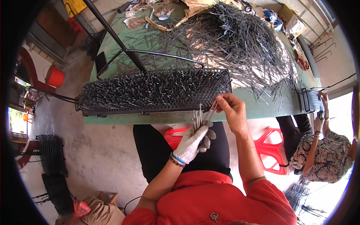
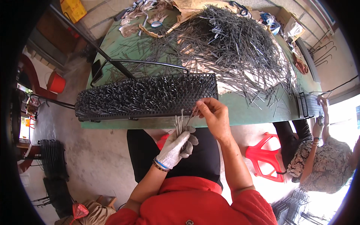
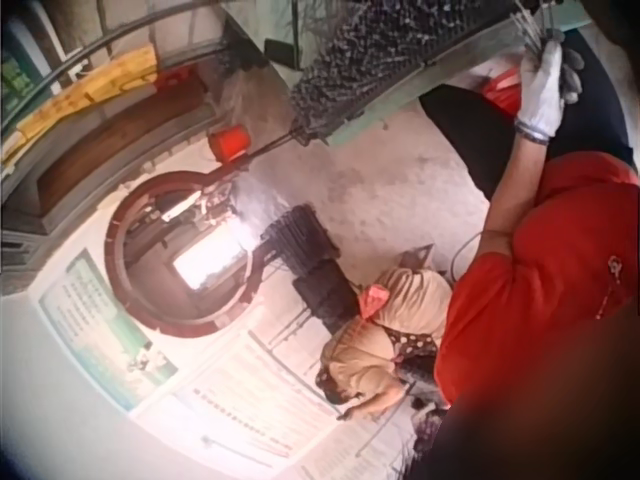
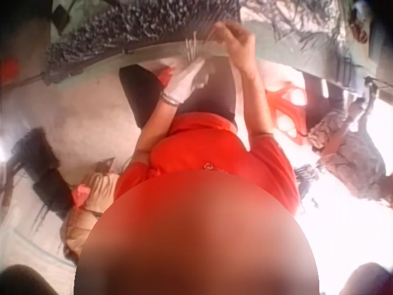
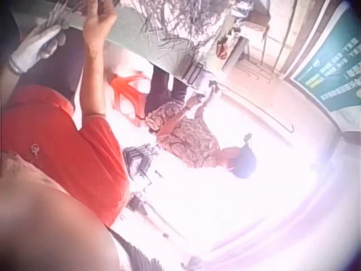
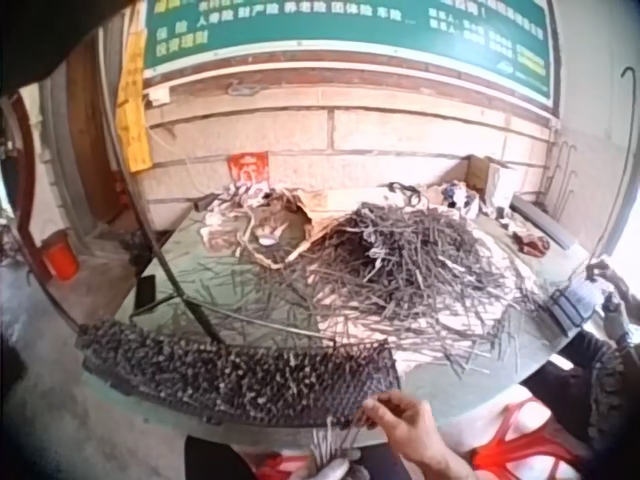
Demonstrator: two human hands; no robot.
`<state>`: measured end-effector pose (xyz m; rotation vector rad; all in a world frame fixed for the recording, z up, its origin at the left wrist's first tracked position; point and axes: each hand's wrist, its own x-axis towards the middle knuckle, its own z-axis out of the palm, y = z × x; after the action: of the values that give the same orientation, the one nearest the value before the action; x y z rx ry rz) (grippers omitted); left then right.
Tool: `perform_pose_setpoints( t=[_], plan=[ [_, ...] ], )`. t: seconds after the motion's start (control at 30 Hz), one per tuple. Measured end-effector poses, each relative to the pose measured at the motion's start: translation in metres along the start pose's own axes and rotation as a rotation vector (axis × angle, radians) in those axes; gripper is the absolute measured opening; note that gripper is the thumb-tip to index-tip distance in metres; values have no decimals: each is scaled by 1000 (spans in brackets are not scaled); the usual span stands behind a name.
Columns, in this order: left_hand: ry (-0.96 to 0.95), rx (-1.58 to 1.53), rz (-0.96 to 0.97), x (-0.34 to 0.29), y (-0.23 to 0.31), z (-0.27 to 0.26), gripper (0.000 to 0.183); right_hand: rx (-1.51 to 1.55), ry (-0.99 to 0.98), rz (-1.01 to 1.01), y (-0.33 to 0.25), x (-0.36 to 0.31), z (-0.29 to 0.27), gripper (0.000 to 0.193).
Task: The person is manually inserting metal wire bristles into a grid-like frame to assemble wire brushes.
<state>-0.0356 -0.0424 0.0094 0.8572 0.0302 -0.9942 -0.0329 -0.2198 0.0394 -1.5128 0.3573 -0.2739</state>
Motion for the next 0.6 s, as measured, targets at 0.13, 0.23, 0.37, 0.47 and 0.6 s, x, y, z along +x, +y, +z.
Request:
perform_pose_setpoints(
  t=[0.13, 0.23, 0.37, 0.47, 0.6],
  plan=[
    [26, 32, -2, 2, -4, -2, 21, 76, 103, -220, -13, 15, -10, 16],
    [48, 27, -24, 5, -6, -1, 22, -88, 175, -406, -20, 31, -13, 15],
    [37, 26, -42, 6, -7, 0, 23, -211, 149, -503, -14, 48, -7, 12],
    [33, 6, -56, 6, -7, -2, 24, -320, 142, -541, -10, 53, -3, 10],
    [30, 21, -62, 5, -7, -3, 24, -389, 149, -593, -6, 56, 0, 8]
  ],
)
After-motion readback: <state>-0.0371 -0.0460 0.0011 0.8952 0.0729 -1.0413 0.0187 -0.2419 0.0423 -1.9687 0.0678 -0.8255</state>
